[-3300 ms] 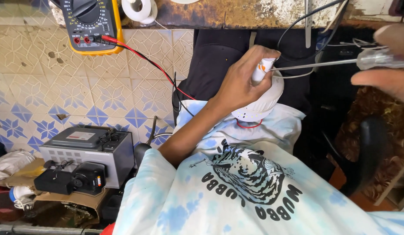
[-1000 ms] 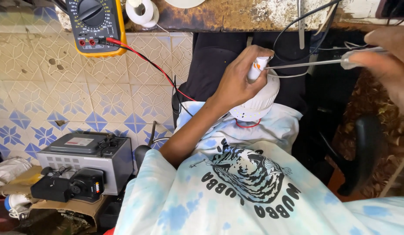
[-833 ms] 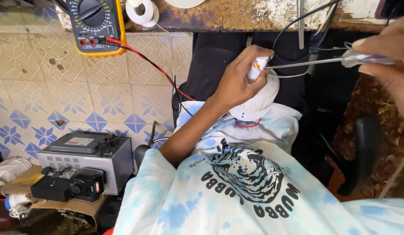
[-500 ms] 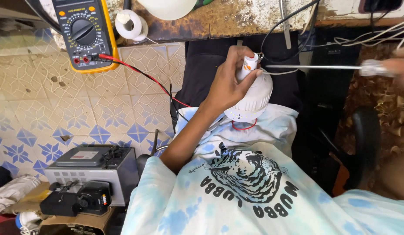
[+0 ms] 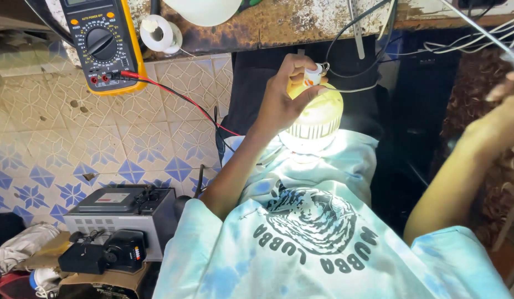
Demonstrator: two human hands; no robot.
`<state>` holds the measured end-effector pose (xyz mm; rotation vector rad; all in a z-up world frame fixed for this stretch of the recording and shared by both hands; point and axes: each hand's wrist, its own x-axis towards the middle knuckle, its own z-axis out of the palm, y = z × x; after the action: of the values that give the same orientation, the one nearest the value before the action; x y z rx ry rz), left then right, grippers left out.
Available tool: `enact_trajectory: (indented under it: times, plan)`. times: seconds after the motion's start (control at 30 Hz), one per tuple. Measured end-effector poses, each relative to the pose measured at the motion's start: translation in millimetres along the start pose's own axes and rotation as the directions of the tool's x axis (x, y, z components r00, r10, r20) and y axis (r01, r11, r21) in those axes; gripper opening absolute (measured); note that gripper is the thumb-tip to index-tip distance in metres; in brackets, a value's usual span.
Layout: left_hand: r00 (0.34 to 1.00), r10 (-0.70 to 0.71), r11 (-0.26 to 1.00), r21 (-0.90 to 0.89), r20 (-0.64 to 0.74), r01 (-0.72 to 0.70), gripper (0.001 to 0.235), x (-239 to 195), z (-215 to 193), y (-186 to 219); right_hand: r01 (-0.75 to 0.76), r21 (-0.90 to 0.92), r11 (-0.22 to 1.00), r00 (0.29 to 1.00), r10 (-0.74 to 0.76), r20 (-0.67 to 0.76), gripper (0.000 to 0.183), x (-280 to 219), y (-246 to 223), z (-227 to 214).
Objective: The person uses a soldering iron to work on the wires at the base of a white LED bulb, then uses a screwdriver to tighten screws on the bulb's base. They then place a purple cylindrical object inside the bulb housing.
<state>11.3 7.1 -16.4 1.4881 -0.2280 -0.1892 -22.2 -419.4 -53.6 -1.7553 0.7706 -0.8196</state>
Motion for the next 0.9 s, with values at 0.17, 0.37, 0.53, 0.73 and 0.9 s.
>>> enact_trajectory:
  times: [0.17, 0.37, 0.53, 0.73, 0.9]
  plan:
    - [1.0, 0.023, 0.999, 0.022, 0.002, -0.023, 0.034, -0.8, 1.2, 7.4, 0.192, 0.237, 0.952, 0.935, -0.251, 0.25, 0.041, -69.2, -46.8, 62.3]
    - [1.0, -0.012, 1.0, -0.011, -0.008, 0.012, 0.028, -0.1, 2.0, 15.2, 0.37, 0.282, 0.885, 0.876, -0.434, 0.213, 0.027, -107.6, -56.7, 109.2]
    - [1.0, -0.013, 1.0, -0.017, -0.02, 0.013, 0.033, 1.9, -0.3, 0.3, 0.502, 0.115, 0.857, 0.768, -0.503, 0.396, 0.025, -115.1, -94.7, 130.4]
    - [1.0, -0.01, 0.995, -0.095, -0.02, 0.008, 0.033, 3.3, 0.4, -2.0, 0.733, -0.046, 0.679, 0.611, -0.628, 0.482, 0.06, -90.7, -92.8, 147.0]
    - [1.0, 0.018, 0.998, -0.054, -0.024, -0.019, 0.029, 1.0, -0.7, 13.6, 0.738, -0.037, 0.673, 0.598, -0.628, 0.498, 0.069, -88.8, -82.5, 145.9]
